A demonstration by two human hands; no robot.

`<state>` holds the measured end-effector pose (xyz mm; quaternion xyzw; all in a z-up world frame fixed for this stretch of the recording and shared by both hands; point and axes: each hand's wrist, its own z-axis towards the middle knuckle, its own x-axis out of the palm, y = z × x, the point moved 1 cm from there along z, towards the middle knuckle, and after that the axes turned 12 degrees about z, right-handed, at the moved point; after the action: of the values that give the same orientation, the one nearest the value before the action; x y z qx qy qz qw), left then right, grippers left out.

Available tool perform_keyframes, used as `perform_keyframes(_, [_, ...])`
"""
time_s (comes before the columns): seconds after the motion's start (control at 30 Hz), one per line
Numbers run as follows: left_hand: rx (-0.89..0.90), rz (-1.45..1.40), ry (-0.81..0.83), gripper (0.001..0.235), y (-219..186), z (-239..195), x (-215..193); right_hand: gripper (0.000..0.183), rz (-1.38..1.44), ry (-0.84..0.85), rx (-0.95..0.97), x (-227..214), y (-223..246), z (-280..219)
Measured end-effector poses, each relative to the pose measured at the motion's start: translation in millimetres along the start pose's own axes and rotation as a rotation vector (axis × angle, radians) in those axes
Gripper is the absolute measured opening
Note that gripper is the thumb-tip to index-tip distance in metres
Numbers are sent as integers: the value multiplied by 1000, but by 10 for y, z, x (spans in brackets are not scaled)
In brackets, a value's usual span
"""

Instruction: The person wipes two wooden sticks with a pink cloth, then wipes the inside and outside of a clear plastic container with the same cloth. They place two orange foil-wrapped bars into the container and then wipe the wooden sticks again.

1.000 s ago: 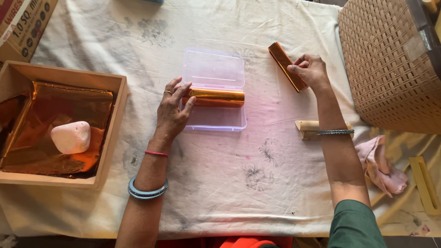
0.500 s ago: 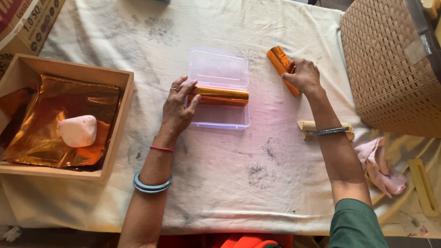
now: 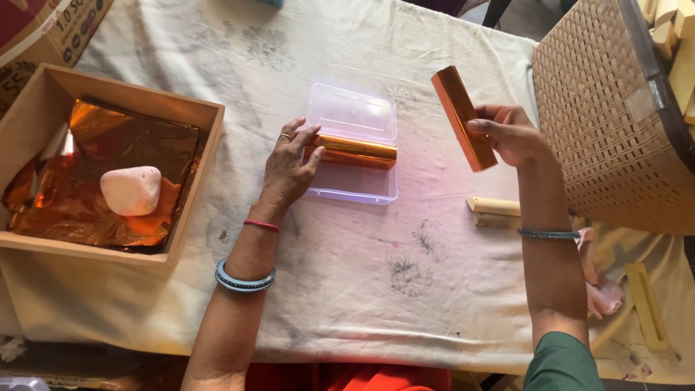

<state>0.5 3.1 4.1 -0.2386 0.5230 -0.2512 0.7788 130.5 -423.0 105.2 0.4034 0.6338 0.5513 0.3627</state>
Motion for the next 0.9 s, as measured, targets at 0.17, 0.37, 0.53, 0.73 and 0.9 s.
perform_keyframes(0.17, [5,-33,-24,42,10,-13,12,56,150,238,26,692,311,-267])
perform_keyframes(0.37, [-38,-79,3,39,49,-1,50,59,0,364,73,1229,138,-98])
perform_keyframes(0.53, [-48,-114,18,47,107,31,84,57,-83,394,130,1700,133,44])
perform_keyframes(0.73, [-21,-221,7,57,274,68,158,51,-205,493,130,1959,71,139])
perform_keyframes(0.9, [-110,-410,89,84,186,57,22,39,-759,400,-40,2182,187,51])
